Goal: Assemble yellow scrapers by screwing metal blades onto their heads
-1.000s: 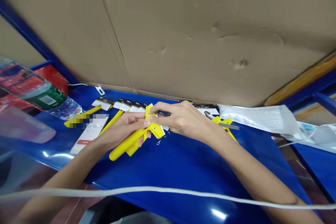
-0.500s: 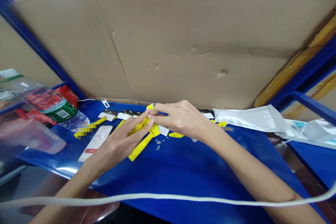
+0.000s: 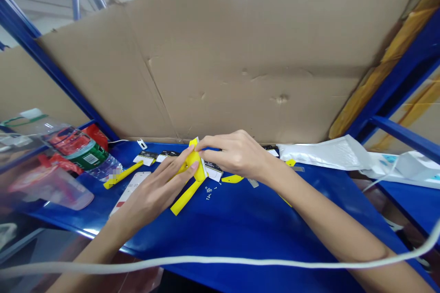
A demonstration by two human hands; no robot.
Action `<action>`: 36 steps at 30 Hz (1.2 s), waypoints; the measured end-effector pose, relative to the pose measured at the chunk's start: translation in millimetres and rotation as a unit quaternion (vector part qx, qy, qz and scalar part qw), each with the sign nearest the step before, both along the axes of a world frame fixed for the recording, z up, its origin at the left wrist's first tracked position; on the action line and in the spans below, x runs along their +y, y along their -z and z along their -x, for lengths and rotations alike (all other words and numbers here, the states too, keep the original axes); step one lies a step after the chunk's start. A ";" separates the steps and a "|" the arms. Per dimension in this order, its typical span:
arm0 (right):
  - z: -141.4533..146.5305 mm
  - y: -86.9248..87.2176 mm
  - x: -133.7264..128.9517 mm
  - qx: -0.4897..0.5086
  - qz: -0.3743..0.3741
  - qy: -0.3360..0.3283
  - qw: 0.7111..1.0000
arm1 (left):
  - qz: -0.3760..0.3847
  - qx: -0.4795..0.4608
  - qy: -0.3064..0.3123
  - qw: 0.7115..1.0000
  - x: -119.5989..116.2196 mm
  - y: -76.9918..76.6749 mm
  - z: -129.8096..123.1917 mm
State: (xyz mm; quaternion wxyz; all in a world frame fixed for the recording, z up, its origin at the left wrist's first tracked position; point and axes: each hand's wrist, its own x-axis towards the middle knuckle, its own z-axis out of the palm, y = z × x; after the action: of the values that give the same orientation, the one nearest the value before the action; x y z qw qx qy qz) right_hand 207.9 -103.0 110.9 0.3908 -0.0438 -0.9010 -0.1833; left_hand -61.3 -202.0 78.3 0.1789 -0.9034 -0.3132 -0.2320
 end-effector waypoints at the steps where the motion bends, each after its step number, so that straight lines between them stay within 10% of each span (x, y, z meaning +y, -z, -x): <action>1: -0.2 -0.5 -0.2 0.001 -0.001 0.002 1.000 | -0.006 -0.004 0.004 1.000 1.2 -0.5 -0.3; 17: -12.3 0.5 13.9 0.001 0.148 -0.043 0.988 | 0.047 -0.174 0.038 0.983 31.0 12.8 -12.9; 20: -10.5 -0.7 17.8 0.022 0.196 -0.052 0.979 | 0.200 -0.341 0.044 0.918 36.4 15.2 -21.2; 28: -12.2 -10.3 19.8 0.040 0.354 -0.034 0.934 | 0.552 -0.541 0.108 0.626 45.9 15.5 -42.7; 36: -13.9 -8.4 27.3 0.013 0.428 0.071 0.901 | 0.580 -0.598 0.113 0.541 55.9 28.4 -43.8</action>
State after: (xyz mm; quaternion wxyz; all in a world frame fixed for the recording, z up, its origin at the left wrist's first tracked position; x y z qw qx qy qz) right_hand 221.8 -75.7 119.4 0.3322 -0.2729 -0.8818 0.1936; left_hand -17.5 -146.1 49.9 -0.6408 -0.4894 -0.3089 -0.5044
